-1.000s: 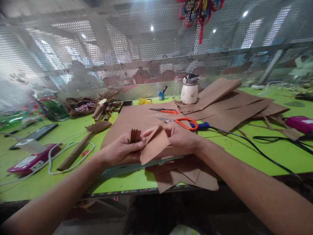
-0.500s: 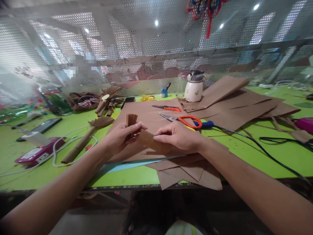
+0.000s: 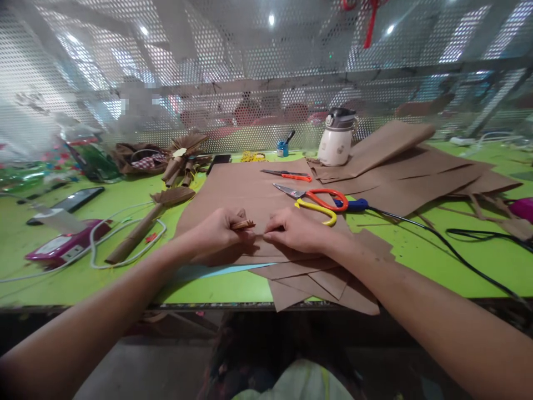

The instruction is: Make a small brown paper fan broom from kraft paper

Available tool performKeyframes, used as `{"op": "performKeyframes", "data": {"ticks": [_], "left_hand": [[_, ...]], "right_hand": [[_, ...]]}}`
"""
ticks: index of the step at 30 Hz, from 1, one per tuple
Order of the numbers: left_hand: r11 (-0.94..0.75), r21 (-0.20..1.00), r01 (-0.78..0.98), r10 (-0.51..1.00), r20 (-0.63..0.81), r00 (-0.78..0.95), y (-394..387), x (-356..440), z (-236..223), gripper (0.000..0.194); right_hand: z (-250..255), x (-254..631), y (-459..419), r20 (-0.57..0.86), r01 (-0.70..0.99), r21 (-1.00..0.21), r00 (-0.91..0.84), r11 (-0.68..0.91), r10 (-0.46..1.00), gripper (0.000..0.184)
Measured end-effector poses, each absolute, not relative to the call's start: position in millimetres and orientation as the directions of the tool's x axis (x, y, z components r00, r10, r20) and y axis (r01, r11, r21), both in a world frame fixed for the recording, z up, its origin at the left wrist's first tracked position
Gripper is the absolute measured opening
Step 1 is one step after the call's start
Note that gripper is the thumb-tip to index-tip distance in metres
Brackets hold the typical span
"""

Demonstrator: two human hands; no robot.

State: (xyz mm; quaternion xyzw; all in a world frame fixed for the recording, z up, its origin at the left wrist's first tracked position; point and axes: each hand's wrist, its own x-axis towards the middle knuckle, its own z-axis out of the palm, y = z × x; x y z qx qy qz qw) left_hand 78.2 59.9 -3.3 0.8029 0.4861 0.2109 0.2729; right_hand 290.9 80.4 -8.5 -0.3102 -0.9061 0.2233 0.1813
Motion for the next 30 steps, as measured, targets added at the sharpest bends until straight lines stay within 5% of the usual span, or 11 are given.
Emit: {"op": "performKeyframes", "data": {"ticks": [13, 21, 30], "left_hand": [[-0.549, 0.303, 0.779, 0.835, 0.146, 0.531, 57, 78, 6, 0.014], [-0.592, 0.313, 0.743, 0.802, 0.134, 0.583, 57, 95, 2, 0.014], [-0.633, 0.223, 0.741, 0.774, 0.165, 0.612, 57, 92, -4, 0.014]], "right_hand": [[-17, 296, 80, 0.304, 0.474, -0.390, -0.743, 0.789, 0.596, 0.016], [-20, 292, 77, 0.352, 0.464, -0.334, -0.746, 0.820, 0.565, 0.013], [-7, 299, 72, 0.236, 0.542, -0.097, -0.803, 0.835, 0.548, 0.018]]}}
